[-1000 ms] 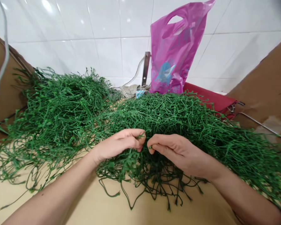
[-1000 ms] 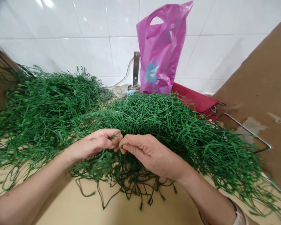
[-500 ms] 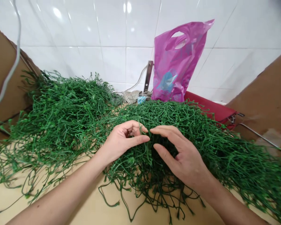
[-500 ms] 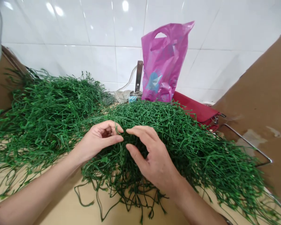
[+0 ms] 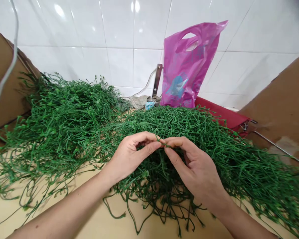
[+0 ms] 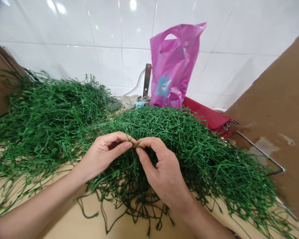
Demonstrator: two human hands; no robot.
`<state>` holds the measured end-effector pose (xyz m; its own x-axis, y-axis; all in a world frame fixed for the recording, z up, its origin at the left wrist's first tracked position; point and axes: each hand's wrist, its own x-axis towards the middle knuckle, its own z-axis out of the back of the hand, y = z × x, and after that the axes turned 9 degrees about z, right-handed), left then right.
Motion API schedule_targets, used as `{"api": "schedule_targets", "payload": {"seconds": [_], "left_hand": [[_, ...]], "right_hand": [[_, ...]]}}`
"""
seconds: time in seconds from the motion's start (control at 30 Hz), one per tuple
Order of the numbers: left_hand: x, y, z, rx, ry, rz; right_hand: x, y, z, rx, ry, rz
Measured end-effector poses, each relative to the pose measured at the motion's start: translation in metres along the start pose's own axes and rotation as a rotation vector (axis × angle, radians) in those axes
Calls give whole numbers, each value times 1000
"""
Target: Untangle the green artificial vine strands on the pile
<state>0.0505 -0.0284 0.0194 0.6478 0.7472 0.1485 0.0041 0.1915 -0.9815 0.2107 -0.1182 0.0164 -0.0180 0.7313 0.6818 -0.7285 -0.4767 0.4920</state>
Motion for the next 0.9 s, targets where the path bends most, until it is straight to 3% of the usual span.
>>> {"api": "schedule_targets", "payload": {"seconds": [0.23, 0.43, 0.57, 0.67, 0.77, 0.9], "left_hand": [[-2, -1, -2, -86, 33, 17], [-2, 4, -10, -637, 134, 259], [7, 7, -2, -959, -8, 345], [16, 11, 10, -944, -120, 314], [19, 17, 17, -806, -105, 301], [15, 17, 15, -622, -72, 245]], "right_hand": [[2, -3, 2, -345, 129, 304], [3, 2, 3, -188, 240, 273], [-1, 2, -3, -7, 321, 329], [-6, 1, -11, 21, 378, 414], [-7, -4, -10, -86, 269, 379], [1, -11, 7, -360, -53, 221]]}}
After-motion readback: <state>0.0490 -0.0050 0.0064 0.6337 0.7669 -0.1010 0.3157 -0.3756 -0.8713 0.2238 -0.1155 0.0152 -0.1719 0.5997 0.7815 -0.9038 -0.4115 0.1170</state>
